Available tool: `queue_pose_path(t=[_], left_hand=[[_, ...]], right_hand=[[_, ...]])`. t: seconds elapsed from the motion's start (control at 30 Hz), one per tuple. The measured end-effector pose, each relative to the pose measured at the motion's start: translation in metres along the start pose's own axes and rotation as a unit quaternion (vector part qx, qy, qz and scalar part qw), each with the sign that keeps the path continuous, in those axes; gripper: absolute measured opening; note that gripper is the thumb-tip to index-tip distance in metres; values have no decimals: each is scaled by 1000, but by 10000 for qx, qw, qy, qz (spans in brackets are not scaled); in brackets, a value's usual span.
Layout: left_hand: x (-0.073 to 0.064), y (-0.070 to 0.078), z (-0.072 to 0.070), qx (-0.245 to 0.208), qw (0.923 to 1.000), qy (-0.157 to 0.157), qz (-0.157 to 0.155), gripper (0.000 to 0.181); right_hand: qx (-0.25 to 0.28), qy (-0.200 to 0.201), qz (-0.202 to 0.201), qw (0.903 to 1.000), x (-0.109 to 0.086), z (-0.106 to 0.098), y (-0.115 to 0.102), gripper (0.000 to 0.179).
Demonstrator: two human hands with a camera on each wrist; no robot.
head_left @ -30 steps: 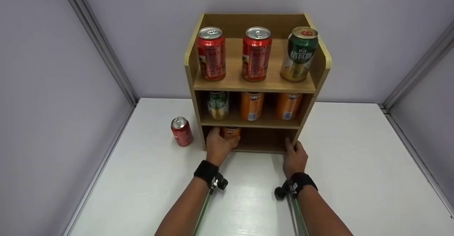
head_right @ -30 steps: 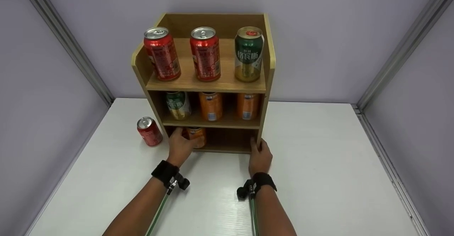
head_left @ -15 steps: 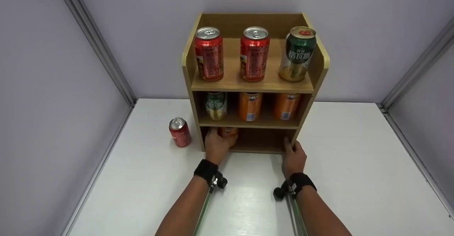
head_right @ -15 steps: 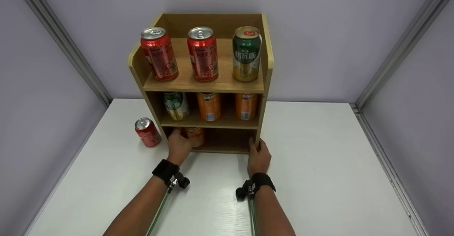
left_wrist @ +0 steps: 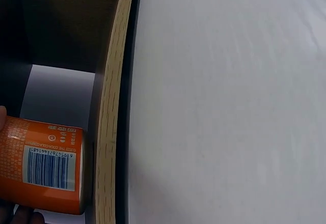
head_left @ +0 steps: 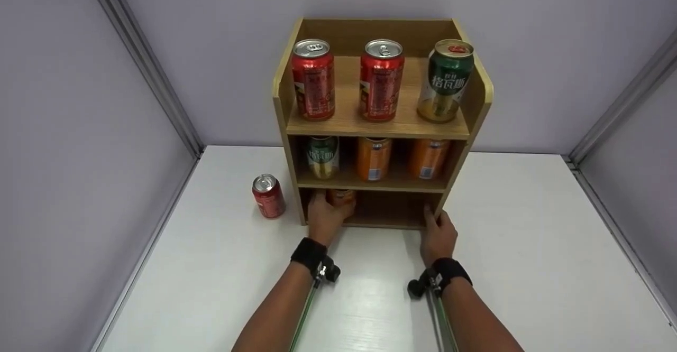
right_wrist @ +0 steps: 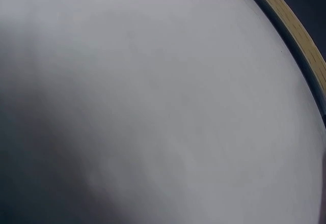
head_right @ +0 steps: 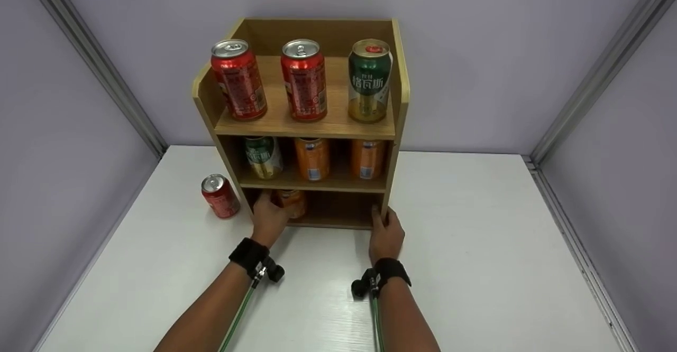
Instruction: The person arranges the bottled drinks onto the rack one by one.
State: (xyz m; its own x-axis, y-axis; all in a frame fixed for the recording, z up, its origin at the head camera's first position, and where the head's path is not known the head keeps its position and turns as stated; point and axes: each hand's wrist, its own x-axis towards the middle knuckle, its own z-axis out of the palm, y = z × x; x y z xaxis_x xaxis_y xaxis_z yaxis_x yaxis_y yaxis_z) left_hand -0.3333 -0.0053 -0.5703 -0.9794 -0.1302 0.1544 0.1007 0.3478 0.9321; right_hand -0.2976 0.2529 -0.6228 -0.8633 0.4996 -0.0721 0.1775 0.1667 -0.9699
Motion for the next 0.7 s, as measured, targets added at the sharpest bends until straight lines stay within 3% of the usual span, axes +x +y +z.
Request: queue_pose_path(t=[0.17,0.37,0.5,0.7], left_hand=[[-2,0,-1,112,9999,-36,30,88],[-15,5,-11,445,9977,143,482,84],[-28,9,-24,599,9941,157,887,71],[-48,12,-54,432,9909,211,1257,59]], right_hand=[[-60,15,-85,9999,-2,-1,-2,74],[68,-24,-97,9999,-4,-1,-5,68],[110,-10,-106,9999,-4,-1,-6,70],[93,-21,7,10000,-3,-2,-4,69]])
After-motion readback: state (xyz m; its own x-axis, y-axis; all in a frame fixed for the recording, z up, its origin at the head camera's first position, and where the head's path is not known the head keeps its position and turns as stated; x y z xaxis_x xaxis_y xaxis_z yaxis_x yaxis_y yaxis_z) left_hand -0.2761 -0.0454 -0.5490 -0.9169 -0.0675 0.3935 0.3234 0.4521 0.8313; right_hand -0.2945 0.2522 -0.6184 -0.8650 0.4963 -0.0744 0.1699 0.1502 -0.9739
